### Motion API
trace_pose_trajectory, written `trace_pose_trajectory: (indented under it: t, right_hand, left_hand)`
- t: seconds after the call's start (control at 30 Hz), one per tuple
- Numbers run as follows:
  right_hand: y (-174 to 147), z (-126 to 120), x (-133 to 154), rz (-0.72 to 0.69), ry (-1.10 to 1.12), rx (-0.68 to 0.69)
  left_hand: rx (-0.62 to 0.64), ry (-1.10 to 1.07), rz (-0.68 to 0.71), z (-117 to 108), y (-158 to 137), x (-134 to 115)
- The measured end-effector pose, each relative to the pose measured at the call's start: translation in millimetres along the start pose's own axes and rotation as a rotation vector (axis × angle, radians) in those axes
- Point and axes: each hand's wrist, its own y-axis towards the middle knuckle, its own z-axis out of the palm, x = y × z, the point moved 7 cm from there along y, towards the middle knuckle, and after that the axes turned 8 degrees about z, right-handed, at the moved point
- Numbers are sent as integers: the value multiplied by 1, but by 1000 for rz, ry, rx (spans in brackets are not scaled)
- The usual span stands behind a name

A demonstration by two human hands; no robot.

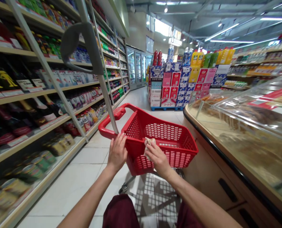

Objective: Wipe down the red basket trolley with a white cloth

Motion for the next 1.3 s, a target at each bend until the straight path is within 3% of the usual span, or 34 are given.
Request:
trace_pose_trajectory:
  t: [0.23, 0.43, 0.6, 0.67, 0.8, 0.87, 1.03, 1.1, 1.23, 1.3]
  right_hand:
    - [-46, 46, 13, -88, -34, 223]
    - [19, 37, 36, -124, -32, 6]
    - [-11, 79, 38, -207, -52, 214]
    - [-8, 81, 49, -219, -36, 197]
    - [54, 66, 79, -225, -38, 8]
    - [71, 70, 84, -240, -69, 6]
    - [27, 98, 68, -272, -121, 224]
    - [19, 84, 61, -239, -111, 176]
    - [43, 29, 46, -146, -113, -47]
    - [43, 19, 34, -131, -149, -66]
  left_hand:
    - [-2, 27, -80, -3, -31, 37]
    - [54, 37, -180, 8, -57, 54]
    - [118, 43, -160, 15, -76, 56]
    - [142, 46, -164, 17, -84, 58]
    - [157, 56, -190, 19, -91, 61]
    - [153, 64, -181, 19, -90, 58]
    - [112, 77, -116, 19, -91, 52]
    - [88, 65, -100, 17, -89, 51]
    - [11, 44, -27, 12, -69, 34]
    - [-18, 40, 21, 10, -54, 20]
